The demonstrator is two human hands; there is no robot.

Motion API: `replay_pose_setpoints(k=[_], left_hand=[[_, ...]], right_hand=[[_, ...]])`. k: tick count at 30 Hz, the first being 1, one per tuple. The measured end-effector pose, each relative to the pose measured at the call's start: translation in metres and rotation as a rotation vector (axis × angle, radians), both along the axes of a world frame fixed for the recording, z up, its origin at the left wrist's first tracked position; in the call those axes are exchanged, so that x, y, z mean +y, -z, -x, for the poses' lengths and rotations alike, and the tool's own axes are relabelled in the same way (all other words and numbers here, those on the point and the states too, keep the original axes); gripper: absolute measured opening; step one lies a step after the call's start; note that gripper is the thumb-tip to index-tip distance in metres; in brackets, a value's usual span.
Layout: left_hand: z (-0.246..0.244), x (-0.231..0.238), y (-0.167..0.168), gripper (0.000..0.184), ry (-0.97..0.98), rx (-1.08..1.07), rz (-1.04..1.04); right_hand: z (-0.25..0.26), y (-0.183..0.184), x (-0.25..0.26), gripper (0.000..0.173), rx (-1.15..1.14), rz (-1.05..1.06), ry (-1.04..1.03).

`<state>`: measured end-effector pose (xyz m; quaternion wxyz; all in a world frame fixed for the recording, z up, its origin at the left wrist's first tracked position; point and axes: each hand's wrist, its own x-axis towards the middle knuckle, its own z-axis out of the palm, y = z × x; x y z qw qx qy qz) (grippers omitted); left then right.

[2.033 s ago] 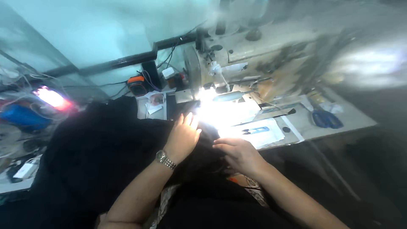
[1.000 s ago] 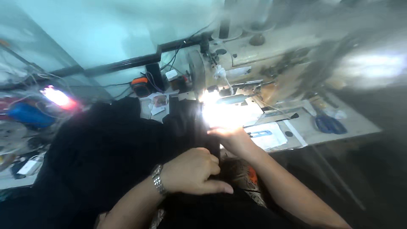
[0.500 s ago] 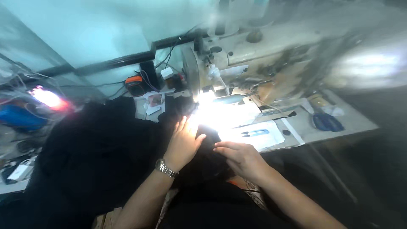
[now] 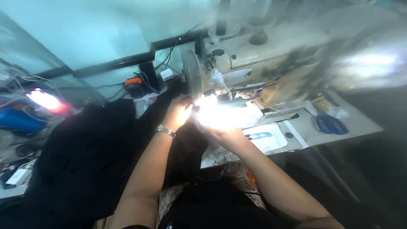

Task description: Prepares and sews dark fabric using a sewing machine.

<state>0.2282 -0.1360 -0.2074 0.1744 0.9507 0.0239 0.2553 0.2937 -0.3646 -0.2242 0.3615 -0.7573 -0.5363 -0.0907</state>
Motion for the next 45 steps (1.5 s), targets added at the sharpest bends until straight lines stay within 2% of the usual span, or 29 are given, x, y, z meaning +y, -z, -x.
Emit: replay_pose_setpoints(k=[3, 7, 9, 11, 13, 14, 16, 18, 21, 23, 26, 28, 31, 32, 35, 37, 42, 45], left_hand=[[0.008, 0.001, 0.001, 0.016, -0.005, -0.103, -0.025], [0.055, -0.032, -0.013, 0.041, 0.022, -0.060, -0.129], [0.093, -0.074, -0.032, 0.049, 0.203, 0.077, 0.018], [0.125, -0.113, -0.048, 0.040, 0.512, 0.222, 0.161], [0.142, -0.134, -0.051, 0.026, 0.652, 0.275, 0.144], [0.148, -0.138, -0.049, 0.025, 0.644, 0.254, 0.106], [0.152, -0.140, -0.036, 0.040, 0.575, 0.139, 0.089], [0.150, -0.141, -0.009, 0.060, 0.447, -0.014, 0.073], [0.130, -0.125, 0.039, 0.068, 0.210, -0.094, -0.068], [0.117, -0.106, 0.061, 0.060, 0.026, -0.141, -0.142], [0.117, -0.084, 0.051, 0.023, -0.163, -0.226, -0.273], [0.127, -0.081, 0.036, 0.009, -0.172, -0.259, -0.297], [0.137, -0.080, 0.020, 0.009, -0.026, -0.224, -0.256], [0.139, -0.079, 0.016, 0.015, 0.034, -0.176, -0.249], [0.142, -0.078, 0.004, 0.052, 0.137, 0.078, -0.306], [0.142, -0.078, 0.000, 0.060, 0.151, 0.196, -0.329], [0.140, -0.086, -0.004, 0.034, 0.109, 0.216, -0.335], [0.134, -0.082, -0.007, 0.033, 0.083, 0.218, -0.343]], right_hand=[[0.002, 0.000, -0.001, 0.022, 0.001, 0.005, 0.018], [0.001, -0.002, -0.005, 0.025, 0.106, 0.124, 0.015], [0.001, 0.000, -0.007, 0.026, 0.097, 0.120, -0.002], [0.005, 0.005, -0.014, 0.023, 0.011, 0.023, -0.055], [0.017, 0.008, -0.028, 0.025, -0.057, 0.018, -0.128], [0.026, 0.011, -0.038, 0.027, -0.070, 0.040, -0.154], [0.045, 0.011, -0.062, 0.031, -0.063, 0.092, -0.193], [0.061, 0.013, -0.079, 0.026, -0.087, 0.031, -0.190], [0.066, 0.015, -0.087, 0.029, -0.180, -0.050, -0.181], [0.065, 0.012, -0.088, 0.030, -0.209, -0.053, -0.175], [0.058, 0.009, -0.087, 0.030, -0.193, -0.060, -0.176], [0.056, 0.009, -0.088, 0.032, -0.174, -0.063, -0.185], [0.056, 0.009, -0.087, 0.032, -0.135, -0.088, -0.194], [0.056, 0.010, -0.087, 0.032, -0.111, -0.066, -0.193], [0.055, 0.011, -0.088, 0.031, -0.053, 0.006, -0.194], [0.056, 0.011, -0.090, 0.030, -0.055, -0.002, -0.192], [0.055, 0.012, -0.090, 0.030, -0.037, 0.037, -0.201], [0.050, 0.007, -0.084, 0.029, -0.042, 0.049, -0.209]])
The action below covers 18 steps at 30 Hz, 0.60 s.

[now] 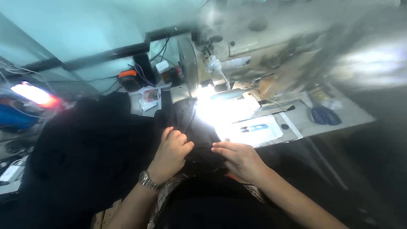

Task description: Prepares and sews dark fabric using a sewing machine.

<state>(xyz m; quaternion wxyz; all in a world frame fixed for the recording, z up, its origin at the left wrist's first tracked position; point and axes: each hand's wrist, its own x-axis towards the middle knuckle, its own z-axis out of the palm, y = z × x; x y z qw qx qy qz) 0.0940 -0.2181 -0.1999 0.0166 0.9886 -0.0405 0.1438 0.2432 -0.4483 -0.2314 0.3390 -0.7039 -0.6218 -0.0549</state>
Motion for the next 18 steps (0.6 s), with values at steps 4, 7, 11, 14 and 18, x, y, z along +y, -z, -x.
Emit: replay_pose_setpoints(k=[4, 7, 11, 14, 18], left_hand=[[-0.016, 0.016, -0.015, 0.030, -0.043, -0.039, -0.062], [-0.034, 0.033, -0.024, 0.022, -0.058, -0.062, -0.117], [-0.050, 0.038, -0.033, 0.024, -0.132, 0.005, -0.144], [-0.053, 0.023, -0.034, 0.049, -0.082, 0.008, -0.079], [-0.055, 0.025, -0.021, 0.013, 0.087, -0.099, 0.028]], right_hand=[[-0.015, -0.012, 0.023, 0.023, 0.003, -0.011, 0.018], [-0.028, -0.016, 0.043, 0.022, -0.009, -0.013, 0.075], [-0.039, -0.011, 0.066, 0.020, -0.046, -0.051, 0.166], [-0.040, -0.005, 0.070, 0.018, -0.021, -0.105, 0.200], [-0.032, -0.004, 0.054, 0.019, -0.059, -0.089, 0.211]])
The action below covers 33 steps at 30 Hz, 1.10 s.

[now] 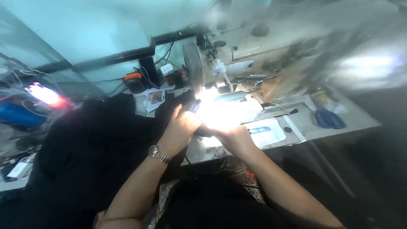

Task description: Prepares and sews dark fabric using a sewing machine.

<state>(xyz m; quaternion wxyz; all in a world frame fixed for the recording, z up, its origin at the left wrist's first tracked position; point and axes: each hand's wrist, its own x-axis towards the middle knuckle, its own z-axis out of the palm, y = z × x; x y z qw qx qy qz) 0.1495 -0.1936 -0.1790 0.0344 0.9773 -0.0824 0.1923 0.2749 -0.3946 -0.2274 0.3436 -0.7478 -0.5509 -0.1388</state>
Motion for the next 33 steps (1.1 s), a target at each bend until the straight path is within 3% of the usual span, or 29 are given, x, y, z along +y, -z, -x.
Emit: replay_pose_setpoints(k=[6, 8, 10, 21, 25, 28, 29, 33], left_hand=[[0.001, 0.021, 0.007, 0.024, -0.093, -0.053, -0.023], [0.005, 0.015, 0.003, 0.044, -0.102, 0.006, -0.052], [0.007, 0.011, 0.000, 0.052, -0.106, 0.061, -0.092], [-0.030, 0.034, 0.000, 0.049, -0.217, 0.125, -0.143], [-0.019, 0.033, -0.009, 0.058, -0.271, 0.192, 0.048], [-0.003, 0.027, -0.021, 0.040, -0.229, 0.290, 0.344], [-0.006, 0.025, -0.017, 0.031, -0.244, 0.219, 0.423], [-0.044, 0.019, 0.029, 0.038, -0.471, -0.180, 0.518]], right_hand=[[0.001, 0.001, -0.010, 0.022, -0.047, 0.023, -0.012], [0.000, 0.005, -0.010, 0.023, -0.064, 0.034, -0.037], [-0.003, 0.006, -0.011, 0.023, -0.068, 0.052, -0.060], [-0.021, -0.018, 0.029, 0.014, -0.202, 0.040, 0.061], [-0.017, -0.014, 0.028, 0.015, -0.196, 0.074, 0.094], [-0.014, -0.012, 0.023, 0.017, -0.176, 0.086, 0.086], [-0.013, -0.012, 0.023, 0.016, -0.173, 0.086, 0.086], [-0.012, -0.009, 0.023, 0.017, -0.162, 0.105, 0.091]])
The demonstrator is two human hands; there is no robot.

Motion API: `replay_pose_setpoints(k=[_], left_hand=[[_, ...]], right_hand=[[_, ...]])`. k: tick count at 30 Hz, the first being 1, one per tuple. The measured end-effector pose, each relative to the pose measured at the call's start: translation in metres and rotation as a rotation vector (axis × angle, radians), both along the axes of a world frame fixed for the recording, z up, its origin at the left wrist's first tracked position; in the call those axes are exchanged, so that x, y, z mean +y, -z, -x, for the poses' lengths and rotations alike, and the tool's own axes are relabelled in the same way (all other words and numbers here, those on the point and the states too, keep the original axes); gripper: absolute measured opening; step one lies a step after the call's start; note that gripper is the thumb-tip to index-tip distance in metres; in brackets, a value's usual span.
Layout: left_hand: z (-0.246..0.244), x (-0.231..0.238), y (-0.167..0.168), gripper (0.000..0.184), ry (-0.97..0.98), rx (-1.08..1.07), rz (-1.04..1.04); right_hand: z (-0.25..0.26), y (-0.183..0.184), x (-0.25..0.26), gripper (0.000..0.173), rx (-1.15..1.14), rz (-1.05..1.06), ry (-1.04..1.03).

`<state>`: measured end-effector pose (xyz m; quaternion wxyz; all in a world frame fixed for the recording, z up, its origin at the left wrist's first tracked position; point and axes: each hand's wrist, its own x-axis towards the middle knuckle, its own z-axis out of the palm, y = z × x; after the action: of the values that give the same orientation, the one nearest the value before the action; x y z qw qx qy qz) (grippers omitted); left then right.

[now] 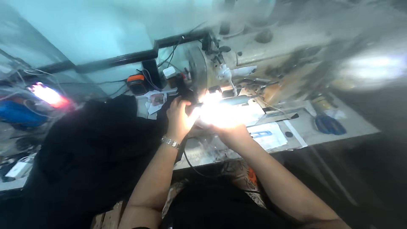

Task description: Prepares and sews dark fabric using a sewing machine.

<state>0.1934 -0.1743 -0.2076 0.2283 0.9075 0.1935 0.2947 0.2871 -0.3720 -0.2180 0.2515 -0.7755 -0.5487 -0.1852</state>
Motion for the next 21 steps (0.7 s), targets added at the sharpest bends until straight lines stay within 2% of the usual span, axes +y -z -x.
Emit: replay_pose_setpoints(k=[2, 3, 21], left_hand=[[-0.0098, 0.0050, 0.0161, 0.058, -0.063, 0.024, 0.040], [-0.0114, 0.0065, 0.0178, 0.062, -0.068, 0.027, 0.055], [-0.0135, 0.0067, 0.0201, 0.051, -0.070, -0.005, 0.070]], right_hand=[[-0.0004, 0.0007, 0.0001, 0.018, 0.004, 0.006, -0.003], [-0.0008, 0.0014, 0.0002, 0.019, 0.005, 0.000, -0.006], [-0.0013, 0.0046, 0.0019, 0.020, 0.035, -0.022, -0.019]])
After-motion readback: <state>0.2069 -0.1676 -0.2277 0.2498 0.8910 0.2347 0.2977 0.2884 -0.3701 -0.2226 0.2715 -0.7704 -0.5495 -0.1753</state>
